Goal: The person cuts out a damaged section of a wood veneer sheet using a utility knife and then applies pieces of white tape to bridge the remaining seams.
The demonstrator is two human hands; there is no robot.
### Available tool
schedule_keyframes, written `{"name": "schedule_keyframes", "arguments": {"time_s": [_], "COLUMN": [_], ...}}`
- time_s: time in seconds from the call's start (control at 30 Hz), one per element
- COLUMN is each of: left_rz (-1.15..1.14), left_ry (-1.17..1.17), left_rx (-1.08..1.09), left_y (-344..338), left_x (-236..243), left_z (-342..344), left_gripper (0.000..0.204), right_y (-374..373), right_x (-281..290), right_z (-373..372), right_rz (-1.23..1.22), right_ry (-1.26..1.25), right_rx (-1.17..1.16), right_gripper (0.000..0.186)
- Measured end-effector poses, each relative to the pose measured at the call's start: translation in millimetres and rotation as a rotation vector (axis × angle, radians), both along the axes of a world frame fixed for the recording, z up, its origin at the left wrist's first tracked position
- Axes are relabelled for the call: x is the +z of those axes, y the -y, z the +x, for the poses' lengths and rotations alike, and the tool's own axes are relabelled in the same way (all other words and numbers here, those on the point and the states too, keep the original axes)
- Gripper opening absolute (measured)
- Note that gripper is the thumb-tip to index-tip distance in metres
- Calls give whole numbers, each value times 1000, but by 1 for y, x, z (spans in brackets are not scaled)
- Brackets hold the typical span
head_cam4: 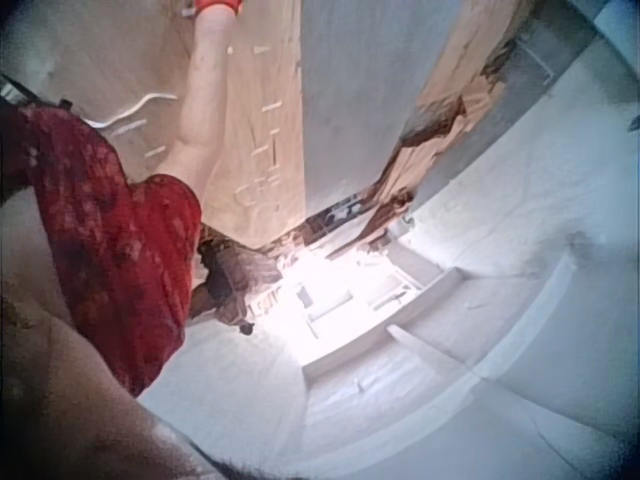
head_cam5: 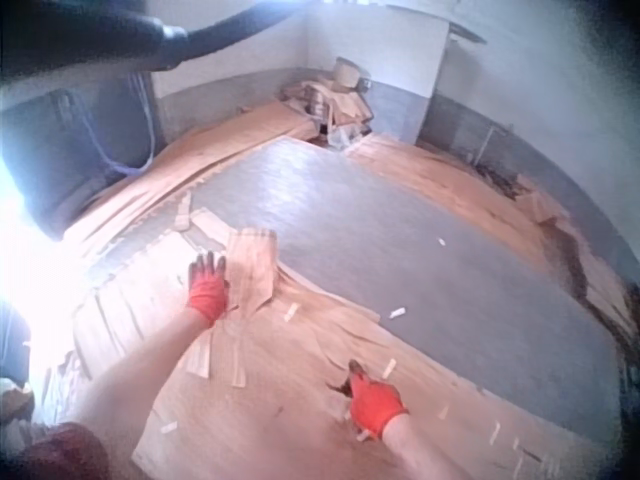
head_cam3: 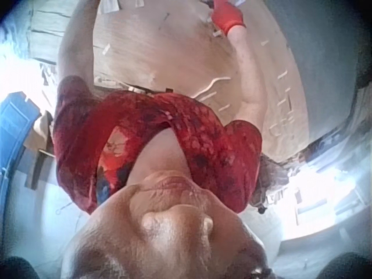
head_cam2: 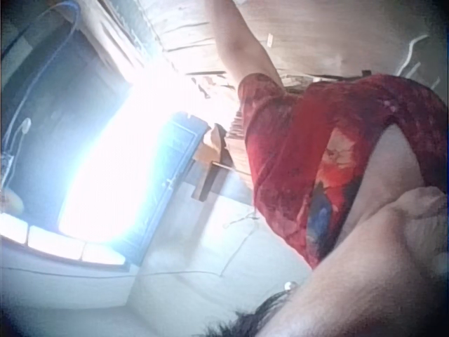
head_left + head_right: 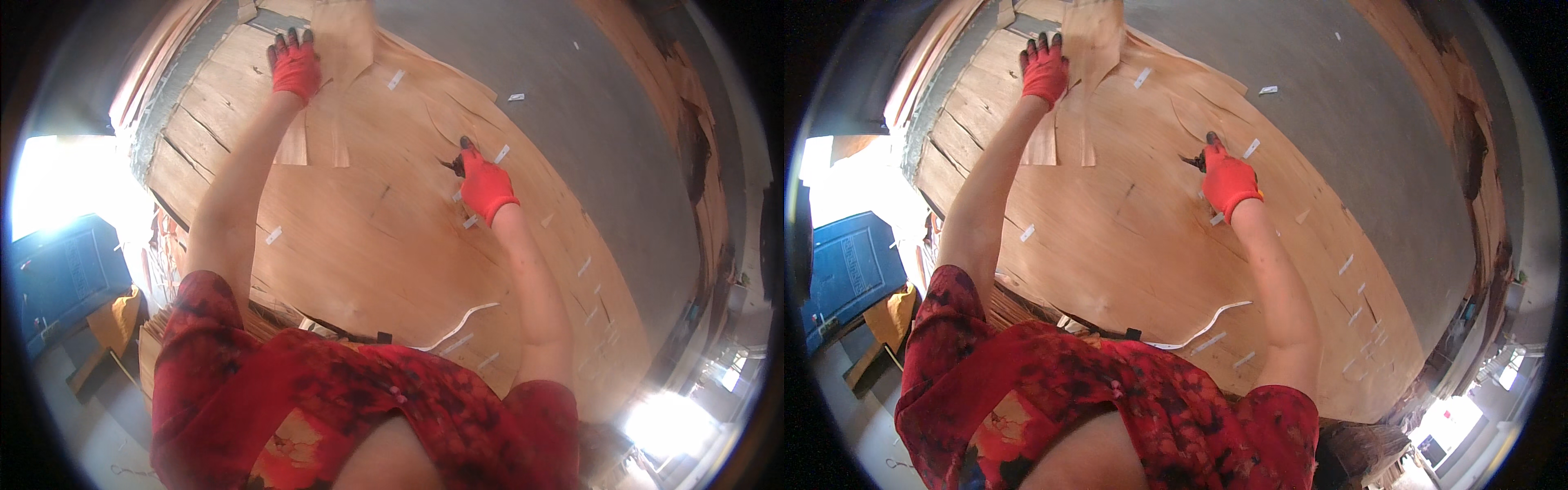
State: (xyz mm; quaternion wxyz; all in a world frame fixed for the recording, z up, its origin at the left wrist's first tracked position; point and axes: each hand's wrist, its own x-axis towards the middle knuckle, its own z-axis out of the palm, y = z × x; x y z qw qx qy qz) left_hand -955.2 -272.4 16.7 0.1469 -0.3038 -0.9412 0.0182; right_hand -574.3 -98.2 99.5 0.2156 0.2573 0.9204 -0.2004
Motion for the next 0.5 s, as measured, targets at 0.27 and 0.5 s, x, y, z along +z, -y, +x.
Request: {"name": "schedule_keyframes", "arguments": {"time_s": [0.27, 0.5], "left_rz": [184, 193], "left_ry": [57, 0], "left_rx": [-464, -488], "left_y": [-95, -145], "left_x": [36, 17], "left_z": [58, 21], "left_gripper": [61, 10], "right_y": [1, 3], "right_x": [-1, -18], "right_z": [6, 5], "right_rz": [26, 96], "right_ry": [-37, -42], "right_rx": [-6, 0], "right_gripper": [56, 42]}}
